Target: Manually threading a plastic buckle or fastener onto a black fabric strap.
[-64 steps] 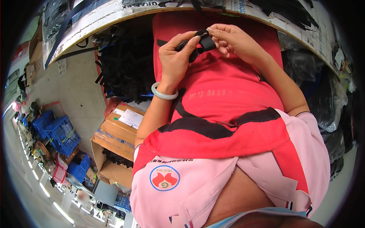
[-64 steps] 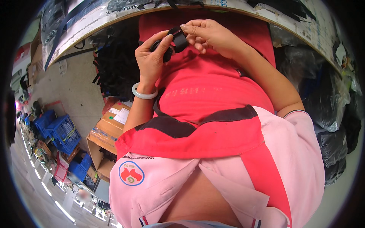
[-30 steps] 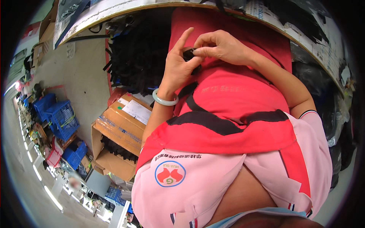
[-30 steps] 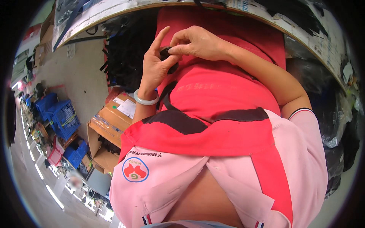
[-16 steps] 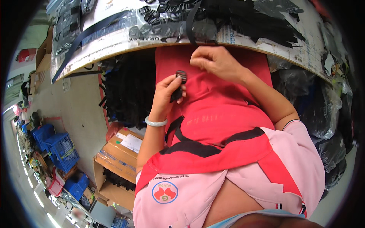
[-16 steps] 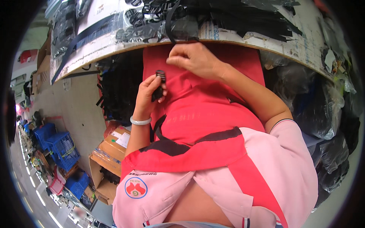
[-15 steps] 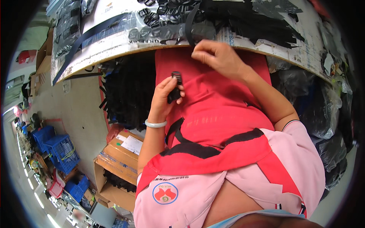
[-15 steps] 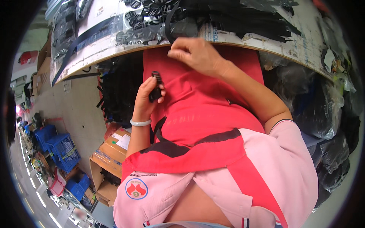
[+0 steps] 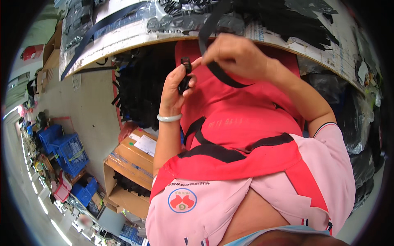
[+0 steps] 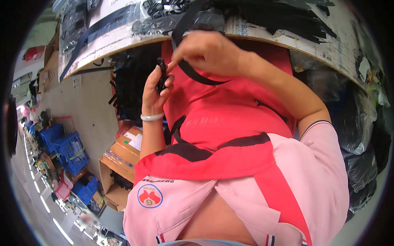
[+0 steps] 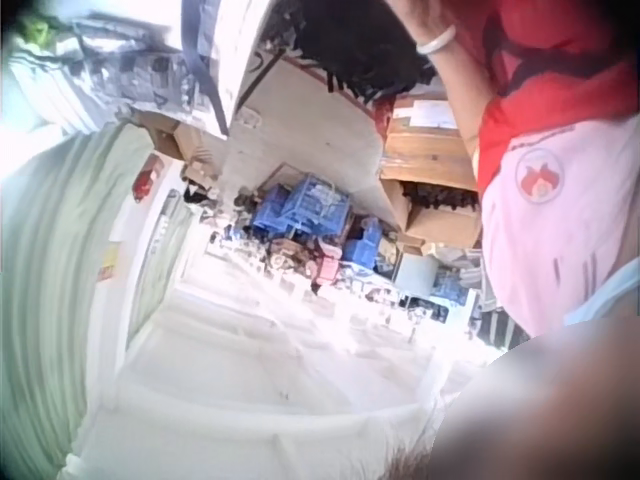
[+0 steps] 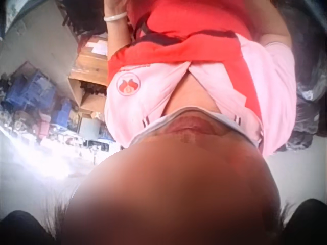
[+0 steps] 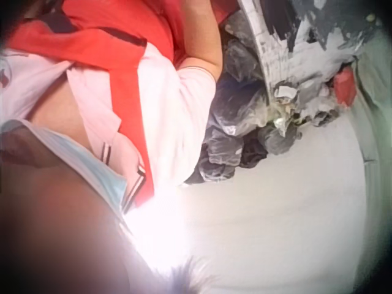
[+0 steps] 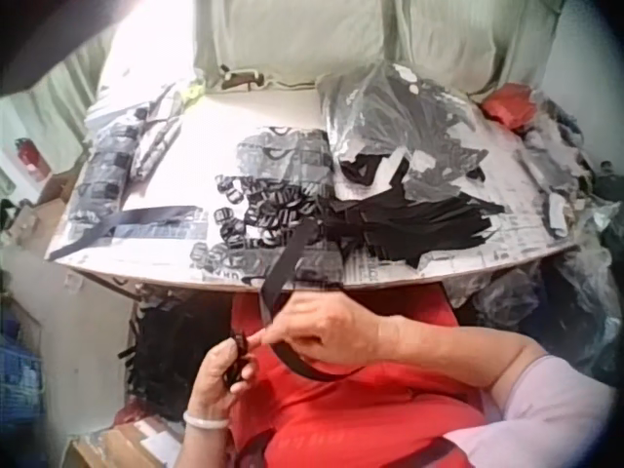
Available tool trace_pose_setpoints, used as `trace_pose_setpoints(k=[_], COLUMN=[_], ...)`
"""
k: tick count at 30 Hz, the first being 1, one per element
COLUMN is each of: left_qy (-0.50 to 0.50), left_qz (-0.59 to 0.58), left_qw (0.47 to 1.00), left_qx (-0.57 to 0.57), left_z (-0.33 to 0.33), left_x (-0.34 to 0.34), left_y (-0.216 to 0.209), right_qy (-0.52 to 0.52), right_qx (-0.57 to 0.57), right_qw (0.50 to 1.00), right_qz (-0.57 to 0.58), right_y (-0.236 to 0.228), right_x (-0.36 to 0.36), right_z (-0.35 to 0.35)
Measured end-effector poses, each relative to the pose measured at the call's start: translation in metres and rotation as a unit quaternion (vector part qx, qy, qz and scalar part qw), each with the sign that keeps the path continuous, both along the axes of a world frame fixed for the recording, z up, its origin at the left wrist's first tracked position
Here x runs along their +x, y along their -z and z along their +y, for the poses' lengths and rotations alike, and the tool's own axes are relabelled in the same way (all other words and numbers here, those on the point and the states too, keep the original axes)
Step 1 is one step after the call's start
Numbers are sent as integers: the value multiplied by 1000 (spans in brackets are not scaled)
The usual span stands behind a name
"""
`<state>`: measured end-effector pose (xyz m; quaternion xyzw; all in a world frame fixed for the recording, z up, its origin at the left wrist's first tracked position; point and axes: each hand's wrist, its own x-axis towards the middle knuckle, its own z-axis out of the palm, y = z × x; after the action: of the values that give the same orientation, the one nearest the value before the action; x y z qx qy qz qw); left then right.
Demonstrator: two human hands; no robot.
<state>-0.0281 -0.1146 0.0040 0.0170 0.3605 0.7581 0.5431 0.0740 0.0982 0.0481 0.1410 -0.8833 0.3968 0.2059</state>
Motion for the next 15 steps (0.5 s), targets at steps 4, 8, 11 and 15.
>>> trace_pose_setpoints(k=[4, 8, 11, 15], left_qy=[137, 82, 59, 85], left_qz=[66, 200, 265, 299], left_qw=[988, 972, 958, 947], left_qx=[6, -90, -93, -81], left_z=[4, 16, 19, 26], left_x=[2, 22, 38, 65], left_y=[-10, -15, -9, -4], right_qy=[-95, 30, 169, 138], right_qx=[-95, -264, -390, -478], right_qw=[976, 947, 839, 788], right_qz=[-170, -178, -340, -363], right_y=[28, 31, 3, 25], right_x=[38, 42, 23, 4], right_z=[-22, -11, 3, 9])
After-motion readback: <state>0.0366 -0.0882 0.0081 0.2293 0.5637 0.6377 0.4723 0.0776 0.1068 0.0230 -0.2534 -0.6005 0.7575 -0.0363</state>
